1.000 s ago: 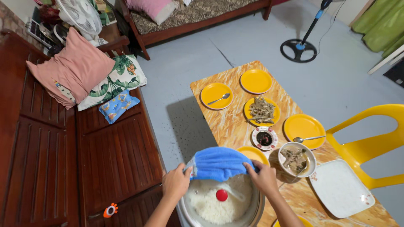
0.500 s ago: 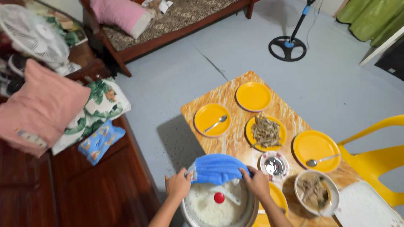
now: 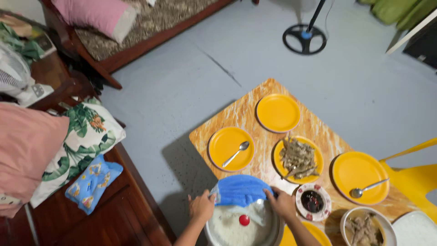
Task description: The person places spoons onto plates at a dining table, carries a rice cooker pot from the kitchen to the dining room using a blue cloth, and then rinses their hands at a kitchen sink.
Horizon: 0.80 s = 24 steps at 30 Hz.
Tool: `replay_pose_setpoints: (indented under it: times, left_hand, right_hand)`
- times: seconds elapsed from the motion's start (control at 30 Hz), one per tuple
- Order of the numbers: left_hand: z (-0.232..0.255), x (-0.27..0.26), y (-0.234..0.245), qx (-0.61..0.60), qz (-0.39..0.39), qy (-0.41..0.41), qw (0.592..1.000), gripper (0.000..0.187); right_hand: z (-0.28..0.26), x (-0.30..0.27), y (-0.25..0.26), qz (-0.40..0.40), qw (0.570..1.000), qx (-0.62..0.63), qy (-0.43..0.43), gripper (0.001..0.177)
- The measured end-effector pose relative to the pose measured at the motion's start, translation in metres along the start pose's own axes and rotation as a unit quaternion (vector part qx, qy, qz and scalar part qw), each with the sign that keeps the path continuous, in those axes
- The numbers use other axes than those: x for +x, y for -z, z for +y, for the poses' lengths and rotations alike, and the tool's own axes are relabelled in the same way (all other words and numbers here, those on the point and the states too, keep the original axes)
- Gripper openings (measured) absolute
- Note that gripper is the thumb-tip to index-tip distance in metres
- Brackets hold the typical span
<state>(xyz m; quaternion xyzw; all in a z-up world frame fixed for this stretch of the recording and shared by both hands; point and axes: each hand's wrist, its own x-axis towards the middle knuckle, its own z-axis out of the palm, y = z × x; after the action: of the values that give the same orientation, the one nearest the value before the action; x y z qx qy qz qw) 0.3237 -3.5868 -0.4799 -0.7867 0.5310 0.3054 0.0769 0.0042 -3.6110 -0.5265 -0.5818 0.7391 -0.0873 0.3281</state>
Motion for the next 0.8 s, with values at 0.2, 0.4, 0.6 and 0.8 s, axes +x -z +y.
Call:
replay_pose_setpoints:
  times: [0.2, 0.4, 0.6, 0.8]
  left_hand:
    - [0.008, 0.015, 0.003, -0.005, -0.022, -0.016, 1.0, 0.043]
    - [0.016, 0.027, 0.004, 0.007, -0.03, -0.012, 0.999, 0.044]
    - [0.021, 0.028, 0.008, 0.019, -0.049, -0.023, 0.998, 0.046]
    - [0.019, 0.027, 0.009, 0.023, -0.059, -0.03, 0.998, 0.046]
  right_hand:
    - [0.01, 0.008, -0.01, -0.012, 0.999, -0.028, -0.031, 0.058]
    - [0.012, 0.017, -0.009, -0.037, 0.997, -0.012, -0.068, 0.058]
    - [0.001, 0.017, 0.002, -0.044, 0.997, -0.035, -0.055, 0.054]
    - [-0.026, 0.009, 0.033, 0.059, 0.991, -0.003, 0.12, 0.033]
